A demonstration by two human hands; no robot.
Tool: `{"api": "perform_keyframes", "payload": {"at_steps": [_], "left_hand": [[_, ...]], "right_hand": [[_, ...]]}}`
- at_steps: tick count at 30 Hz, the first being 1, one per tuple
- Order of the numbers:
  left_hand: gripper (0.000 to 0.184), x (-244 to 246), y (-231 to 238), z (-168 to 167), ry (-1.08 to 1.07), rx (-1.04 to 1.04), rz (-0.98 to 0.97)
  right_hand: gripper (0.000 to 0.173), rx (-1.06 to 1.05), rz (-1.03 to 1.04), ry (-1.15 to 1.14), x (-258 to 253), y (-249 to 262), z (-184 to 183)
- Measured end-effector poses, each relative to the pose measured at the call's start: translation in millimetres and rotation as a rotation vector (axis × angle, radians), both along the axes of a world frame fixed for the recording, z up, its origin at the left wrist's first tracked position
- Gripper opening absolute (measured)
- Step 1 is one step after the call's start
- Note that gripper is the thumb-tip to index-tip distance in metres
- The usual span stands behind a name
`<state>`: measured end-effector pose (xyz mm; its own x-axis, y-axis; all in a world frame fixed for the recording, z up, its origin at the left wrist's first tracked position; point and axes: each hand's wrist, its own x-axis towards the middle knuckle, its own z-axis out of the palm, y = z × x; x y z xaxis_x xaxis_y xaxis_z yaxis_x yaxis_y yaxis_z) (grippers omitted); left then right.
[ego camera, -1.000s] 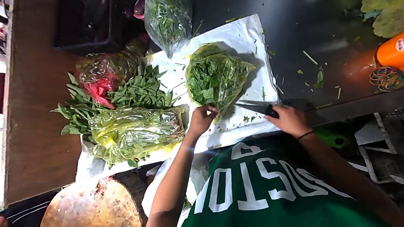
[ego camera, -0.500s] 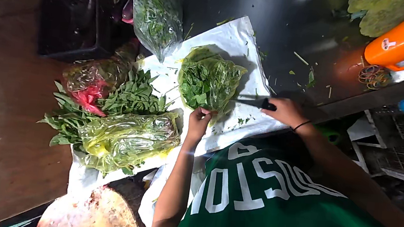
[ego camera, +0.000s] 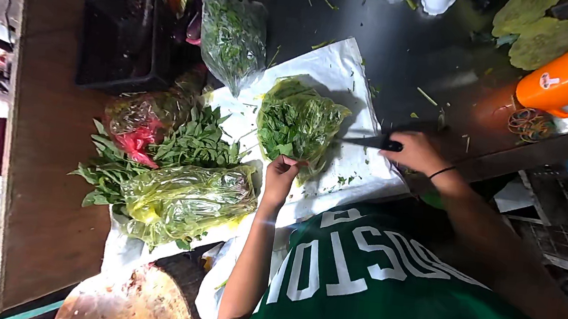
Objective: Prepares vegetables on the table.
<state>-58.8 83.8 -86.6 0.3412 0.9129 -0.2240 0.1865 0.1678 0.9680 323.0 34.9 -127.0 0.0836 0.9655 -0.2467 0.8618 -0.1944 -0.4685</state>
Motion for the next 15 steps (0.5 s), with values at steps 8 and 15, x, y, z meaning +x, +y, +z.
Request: {"api": "perform_keyframes", "payload": {"at_steps": [8,15], "left_hand": [[0.031,20,17,13,0.281,0.257,-0.18],[0.027,66,57,24,0.771,0.62,-0.651]], "right_hand": [[0.059,0.038,-0.388,0.075,117,-77,-14],[0.046,-0.199,-0.284,0.588,-16,-100,-26]]}}
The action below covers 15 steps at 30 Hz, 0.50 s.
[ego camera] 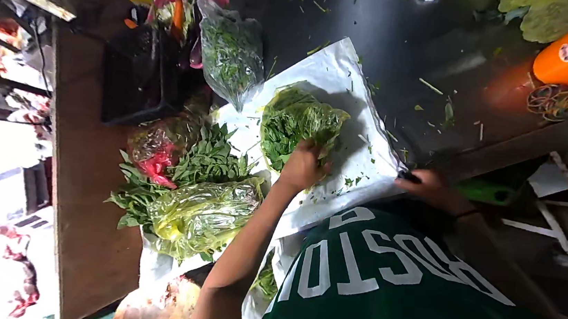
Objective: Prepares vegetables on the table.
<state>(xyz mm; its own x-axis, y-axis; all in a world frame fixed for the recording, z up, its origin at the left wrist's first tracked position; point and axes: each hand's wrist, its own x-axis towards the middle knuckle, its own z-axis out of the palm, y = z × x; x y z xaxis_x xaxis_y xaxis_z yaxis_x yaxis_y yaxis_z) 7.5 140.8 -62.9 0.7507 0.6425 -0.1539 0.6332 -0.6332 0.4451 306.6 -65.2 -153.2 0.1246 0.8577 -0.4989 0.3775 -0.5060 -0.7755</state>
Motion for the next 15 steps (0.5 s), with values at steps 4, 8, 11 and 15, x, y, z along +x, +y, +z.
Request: {"api": "perform_keyframes", "payload": {"at_steps": [4,8,11,15], "left_hand": [[0.02,3,20,15,0.239,0.176,-0.157],[0.025,4,35,33,0.018,0.255,-0.133],[0.025,12,44,45,-0.084,0.167,-0.029],[0.028,21,55,55,-0.228,-0.088,0.135]], "right_hand": [[0.05,0.099,-0.044,0.109,-42,-9,-20],[0.046,-0.04,-0.144,0.392,-56,-10,-16],[0.051,-0.072,-0.086,0.386,-64,-6,-12],[0.056,-0.038,0.011,0.211,-83,5,-8]]}}
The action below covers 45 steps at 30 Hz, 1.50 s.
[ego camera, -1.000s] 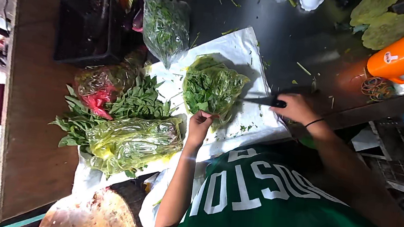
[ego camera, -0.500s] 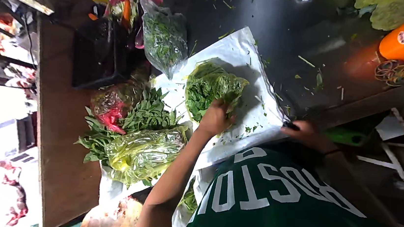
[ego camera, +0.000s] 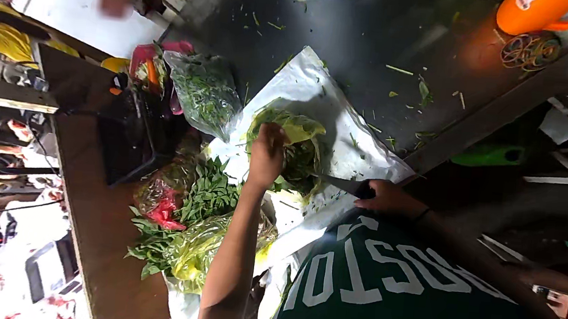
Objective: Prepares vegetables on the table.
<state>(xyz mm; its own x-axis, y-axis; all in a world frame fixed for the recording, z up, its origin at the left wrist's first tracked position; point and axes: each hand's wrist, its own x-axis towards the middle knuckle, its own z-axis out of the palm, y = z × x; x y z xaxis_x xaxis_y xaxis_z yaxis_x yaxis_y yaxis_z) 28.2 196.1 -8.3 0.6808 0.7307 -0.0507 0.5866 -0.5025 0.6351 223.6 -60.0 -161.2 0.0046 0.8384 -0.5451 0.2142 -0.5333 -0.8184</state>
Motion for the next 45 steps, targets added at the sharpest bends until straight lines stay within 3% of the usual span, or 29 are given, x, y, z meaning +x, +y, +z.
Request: {"api": "perform_keyframes", "payload": {"at_steps": [5,9,11,13,15,18,24,26,28,30,32,35,39,42,45], "left_hand": [[0.034,-3,40,18,0.003,0.032,-0.026],[0.076,6,80,66,0.384,0.134,-0.257],[0.067,9,91,70,0.607,0.283,-0.36],[0.038,10,99,74,0.704,0.358,-0.412],[0.022,10,104,79,0.619,0.382,-0.414],[0.02,16,104,87,0.383,0.377,-0.386],[0.019,36,87,105,0.448,0.368,-0.365],[0.019,35,86,107,0.443,0.358,-0.349],[0.016,27,91,107,0.393,0.369,-0.347],[0.015,13,95,107,0.335,0.379,-0.337],[0.017,-2,96,108,0.267,0.372,-0.307],[0.018,-16,98,106,0.161,0.37,-0.285],[0.022,-11,92,111,0.18,0.345,-0.272],[0.017,-10,88,117,0.193,0.371,-0.3],[0.01,-29,88,121,0.116,0.405,-0.277]], "right_hand": [[0.059,0.098,-0.024,-0.226,-19,5,-19],[0.05,0.09,-0.042,-0.335,-6,3,-16],[0.051,0.053,-0.021,-0.36,5,0,-8],[0.058,0.065,-0.032,-0.484,14,-2,2],[0.059,0.162,-0.077,-0.64,15,-4,16],[0.057,0.339,-0.085,-0.71,9,6,45],[0.063,0.369,0.192,-0.69,-10,88,119],[0.06,0.39,0.185,-0.681,5,114,107],[0.052,0.4,0.098,-0.684,50,124,70],[0.047,0.357,-0.021,-0.727,112,111,31],[0.051,0.302,-0.08,-0.785,162,89,14],[0.053,0.355,0.001,-0.77,148,80,51],[0.052,0.515,0.254,-0.656,54,133,127],[0.052,0.544,0.303,-0.673,46,181,124],[0.044,0.526,0.156,-0.707,114,188,102]]}}
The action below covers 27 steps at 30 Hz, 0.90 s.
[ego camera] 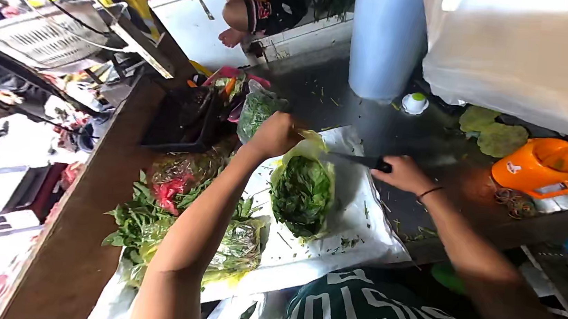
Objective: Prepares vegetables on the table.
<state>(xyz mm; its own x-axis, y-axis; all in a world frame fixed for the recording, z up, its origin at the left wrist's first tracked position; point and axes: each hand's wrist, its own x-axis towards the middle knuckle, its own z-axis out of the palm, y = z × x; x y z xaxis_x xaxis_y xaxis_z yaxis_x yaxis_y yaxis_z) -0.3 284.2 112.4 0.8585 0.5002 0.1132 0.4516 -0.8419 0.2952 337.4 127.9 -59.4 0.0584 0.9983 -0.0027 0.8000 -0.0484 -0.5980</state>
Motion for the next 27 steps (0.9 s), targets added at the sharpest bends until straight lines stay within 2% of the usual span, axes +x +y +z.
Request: {"api": "perform_keyframes", "payload": {"at_steps": [2,3,5,8,10,11,14,16,18,21,24,26,27], "left_hand": [[0.01,-14,-2,0,-0.05,-0.01,0.045],[0.011,-19,-2,-1,-0.074,-0.011,0.06],[0.013,-21,-2,-3,-0.09,-0.021,0.067],[0.015,-8,-1,-2,-0.06,-0.037,0.028],[0.014,3,-4,2,-0.01,-0.04,-0.006],[0.013,5,-5,4,0.008,-0.034,-0.016],[0.011,-6,-8,9,-0.009,-0.007,-0.003],[0.009,-19,-10,9,-0.079,-0.028,0.017],[0.008,-27,-11,7,-0.125,-0.045,0.032],[0.009,-20,-10,4,-0.13,-0.066,-0.005],[0.01,-2,-12,4,-0.096,-0.075,-0.044],[0.01,2,-13,6,-0.113,-0.047,-0.071],[0.009,-1,-12,7,-0.143,-0.035,-0.07]], "right_hand": [[0.045,-0.004,-0.076,-0.03,47,-8,-18],[0.046,0.017,-0.071,-0.039,53,-12,-15],[0.046,0.097,0.052,-0.044,23,-19,9],[0.042,0.132,0.266,-0.025,-63,-6,52],[0.046,0.096,0.288,-0.101,-93,19,56],[0.047,0.085,0.272,-0.142,-93,31,51],[0.043,0.094,0.143,-0.182,-37,46,30],[0.041,0.057,0.081,-0.186,8,32,34],[0.043,0.084,0.098,-0.199,22,24,43],[0.043,0.148,0.249,-0.104,-34,25,61],[0.049,0.075,0.318,-0.167,-97,50,64],[0.05,0.012,0.284,-0.204,-106,65,60],[0.048,0.035,0.254,-0.166,-94,71,50]]}}
